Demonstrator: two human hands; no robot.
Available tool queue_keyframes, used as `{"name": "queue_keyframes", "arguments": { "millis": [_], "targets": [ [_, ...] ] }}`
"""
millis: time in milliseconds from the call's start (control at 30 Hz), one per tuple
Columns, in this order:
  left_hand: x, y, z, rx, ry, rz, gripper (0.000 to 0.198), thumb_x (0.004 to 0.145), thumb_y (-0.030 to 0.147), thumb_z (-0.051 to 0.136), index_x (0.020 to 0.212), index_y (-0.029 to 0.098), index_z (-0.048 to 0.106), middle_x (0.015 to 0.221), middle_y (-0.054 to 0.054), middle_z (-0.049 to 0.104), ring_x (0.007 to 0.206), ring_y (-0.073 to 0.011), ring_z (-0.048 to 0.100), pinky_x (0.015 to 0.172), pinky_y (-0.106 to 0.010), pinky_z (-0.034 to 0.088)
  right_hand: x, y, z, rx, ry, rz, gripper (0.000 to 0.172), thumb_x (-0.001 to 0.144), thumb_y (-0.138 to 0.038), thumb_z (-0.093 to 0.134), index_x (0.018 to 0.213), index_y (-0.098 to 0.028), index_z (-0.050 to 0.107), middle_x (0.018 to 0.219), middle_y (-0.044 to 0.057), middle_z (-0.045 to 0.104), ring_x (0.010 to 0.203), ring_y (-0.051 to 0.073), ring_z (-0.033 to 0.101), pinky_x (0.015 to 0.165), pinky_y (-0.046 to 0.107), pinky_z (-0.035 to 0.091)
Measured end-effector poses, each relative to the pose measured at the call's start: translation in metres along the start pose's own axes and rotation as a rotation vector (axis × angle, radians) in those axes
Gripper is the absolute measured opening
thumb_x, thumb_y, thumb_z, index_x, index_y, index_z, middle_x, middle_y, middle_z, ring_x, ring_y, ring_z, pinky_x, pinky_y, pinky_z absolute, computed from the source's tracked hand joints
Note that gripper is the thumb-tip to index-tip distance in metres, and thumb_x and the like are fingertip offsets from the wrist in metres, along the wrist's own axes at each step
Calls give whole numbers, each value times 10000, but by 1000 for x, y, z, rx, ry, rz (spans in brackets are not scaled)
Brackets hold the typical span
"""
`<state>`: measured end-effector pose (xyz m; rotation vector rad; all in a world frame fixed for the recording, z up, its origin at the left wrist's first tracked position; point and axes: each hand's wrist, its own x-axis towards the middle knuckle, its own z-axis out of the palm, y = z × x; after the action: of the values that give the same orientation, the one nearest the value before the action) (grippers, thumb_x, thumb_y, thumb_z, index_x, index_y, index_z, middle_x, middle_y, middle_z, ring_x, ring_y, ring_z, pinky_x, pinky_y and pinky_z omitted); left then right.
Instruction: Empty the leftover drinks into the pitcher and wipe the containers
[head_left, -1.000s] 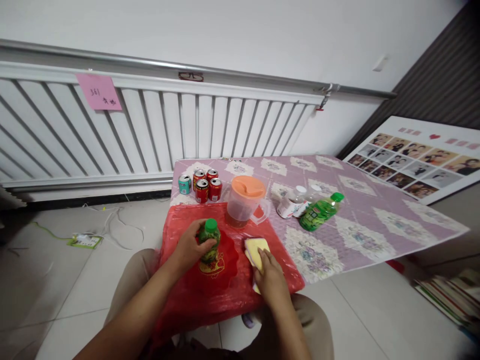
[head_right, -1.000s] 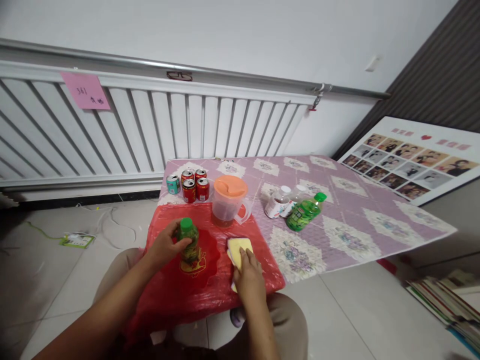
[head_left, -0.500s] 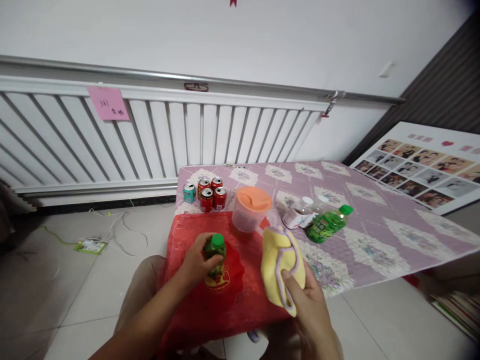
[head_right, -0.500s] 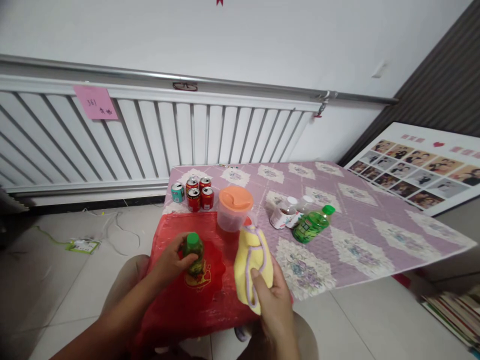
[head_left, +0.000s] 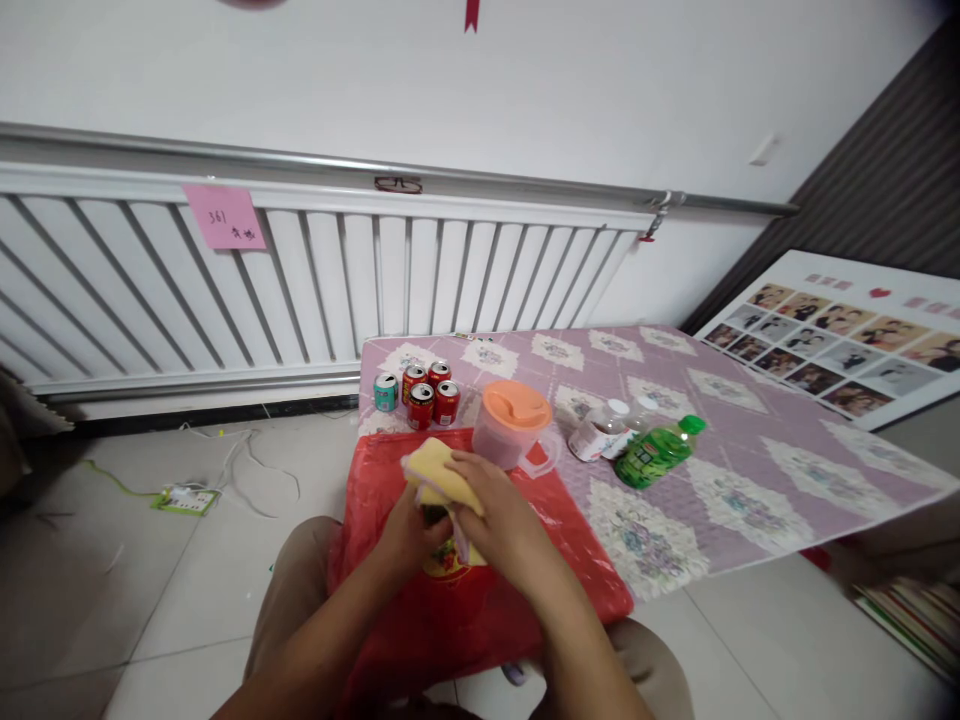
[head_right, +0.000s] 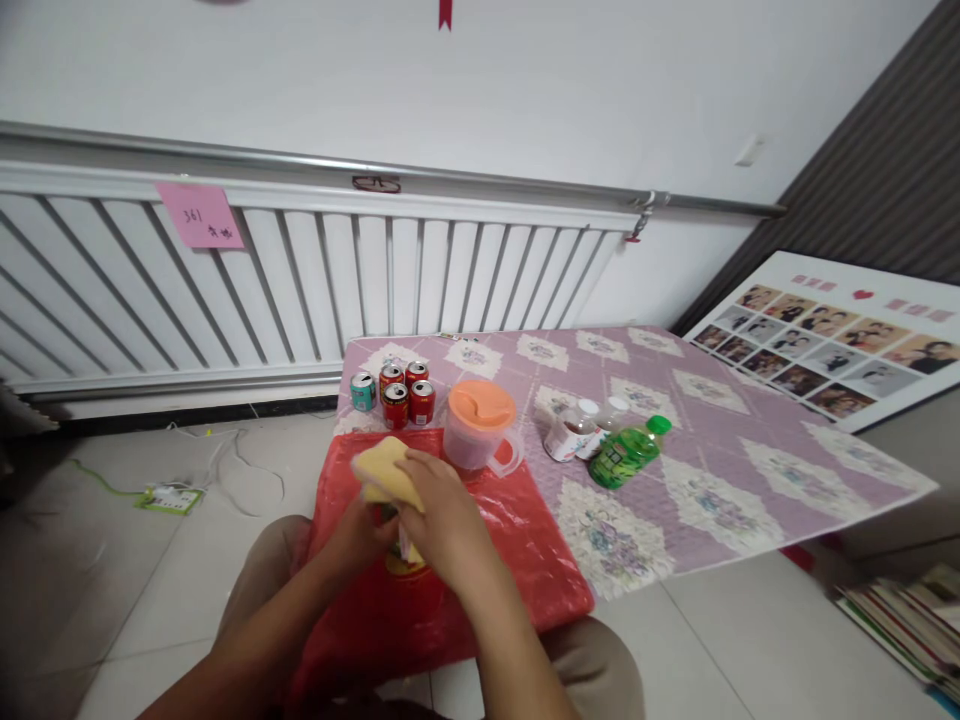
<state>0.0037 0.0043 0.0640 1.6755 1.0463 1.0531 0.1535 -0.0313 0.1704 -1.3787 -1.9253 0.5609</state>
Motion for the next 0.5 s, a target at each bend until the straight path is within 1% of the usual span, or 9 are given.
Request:
{"name": "queue_keyframes", "arguments": {
  "millis": [67, 133, 200, 300, 367, 500],
  "targets": [
    [-1, 8, -3, -37, -9, 2, 444, 732, 210, 681, 1161, 186, 567, 1081, -73, 678, 970, -236, 652, 879, -403, 539, -2, 17, -1, 155, 85, 94, 471, 810, -153, 512, 1260, -227, 627, 1276, 71, 663, 1170, 240, 603, 1032, 443, 456],
    [-2, 14, -5, -60, -10, 3, 462, 724, 196, 688, 1168, 185, 561, 1101, -65, 652, 993, -220, 630, 910, -392, 519, -7, 30, 0, 218, 205, 211, 429, 829, -197, 500, 1237, -215, 633, 1204, 61, 692, 1104, 243, 633, 996, 443, 474],
    [-2, 16, -7, -63, -16, 0, 444, 728, 187, 691, 1156, 187, 571, 1114, -64, 637, 1015, -214, 612, 938, -388, 498, -13, 35, 5, 258, 292, 291, 422, 837, -242, 517, 1243, -204, 626, 1185, 64, 697, 1079, 248, 643, 981, 437, 481],
    [-2, 11, -7, -94, -30, -12, 460, 734, 197, 708, 1171, 183, 566, 1126, -74, 631, 1024, -218, 606, 939, -386, 491, -23, 33, 20, 335, 292, 299, 444, 844, -282, 541, 1278, -217, 605, 1211, 64, 690, 1087, 244, 646, 968, 404, 491],
    [-1, 8, -8, -120, -34, -10, 479, 734, 212, 722, 1183, 180, 560, 1143, -81, 629, 1041, -227, 606, 949, -393, 488, -32, 34, 33, 360, 286, 300, 425, 840, -286, 549, 1254, -223, 622, 1203, 63, 698, 1084, 247, 651, 960, 394, 495],
    [-1, 10, -11, -132, -47, -22, 485, 722, 241, 751, 1170, 178, 577, 1167, -90, 633, 1082, -256, 603, 982, -429, 478, -51, 50, 49, 384, 310, 408, 422, 802, -310, 579, 1203, -207, 655, 1132, 72, 727, 1027, 266, 671, 927, 415, 512]
  ]
}}
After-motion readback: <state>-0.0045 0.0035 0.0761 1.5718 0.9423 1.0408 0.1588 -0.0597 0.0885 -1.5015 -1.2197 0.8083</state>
